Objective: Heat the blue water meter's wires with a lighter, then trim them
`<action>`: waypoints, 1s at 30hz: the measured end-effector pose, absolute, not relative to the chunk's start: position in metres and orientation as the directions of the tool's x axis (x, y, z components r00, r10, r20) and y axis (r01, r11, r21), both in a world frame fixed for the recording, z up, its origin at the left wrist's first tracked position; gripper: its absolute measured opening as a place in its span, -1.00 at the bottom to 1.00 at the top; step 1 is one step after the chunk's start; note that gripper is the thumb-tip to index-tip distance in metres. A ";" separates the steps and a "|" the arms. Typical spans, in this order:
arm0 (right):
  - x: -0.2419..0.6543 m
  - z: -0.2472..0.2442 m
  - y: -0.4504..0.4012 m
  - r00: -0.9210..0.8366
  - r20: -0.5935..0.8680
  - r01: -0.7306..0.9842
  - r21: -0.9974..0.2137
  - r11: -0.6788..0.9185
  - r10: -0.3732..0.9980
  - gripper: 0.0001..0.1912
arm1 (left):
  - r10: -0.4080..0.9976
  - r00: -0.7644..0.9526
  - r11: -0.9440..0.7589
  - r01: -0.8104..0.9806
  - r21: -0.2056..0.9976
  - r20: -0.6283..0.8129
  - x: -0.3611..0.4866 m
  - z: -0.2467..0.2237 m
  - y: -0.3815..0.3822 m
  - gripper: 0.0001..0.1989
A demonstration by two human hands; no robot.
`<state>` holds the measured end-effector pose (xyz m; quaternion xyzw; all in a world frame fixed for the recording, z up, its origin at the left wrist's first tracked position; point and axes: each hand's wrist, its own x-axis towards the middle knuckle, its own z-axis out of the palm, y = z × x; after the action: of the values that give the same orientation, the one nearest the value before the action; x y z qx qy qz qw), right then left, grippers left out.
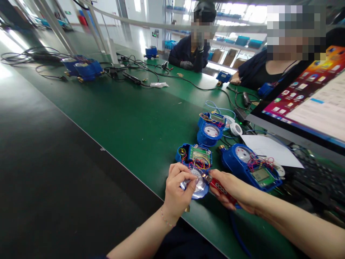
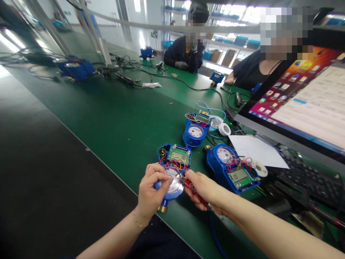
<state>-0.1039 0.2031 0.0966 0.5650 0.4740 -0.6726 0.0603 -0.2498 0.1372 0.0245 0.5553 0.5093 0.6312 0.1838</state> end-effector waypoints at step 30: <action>-0.103 0.096 0.196 -0.344 -0.827 0.507 -0.561 -0.654 0.444 -0.38 | 0.793 -0.316 -0.404 0.366 0.838 0.520 -0.248 0.025 0.137 -0.93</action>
<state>-0.1028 0.1964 0.0958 0.5722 0.4153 -0.7068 0.0224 -0.2485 0.1368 0.0255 0.5591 0.5185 0.6240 0.1710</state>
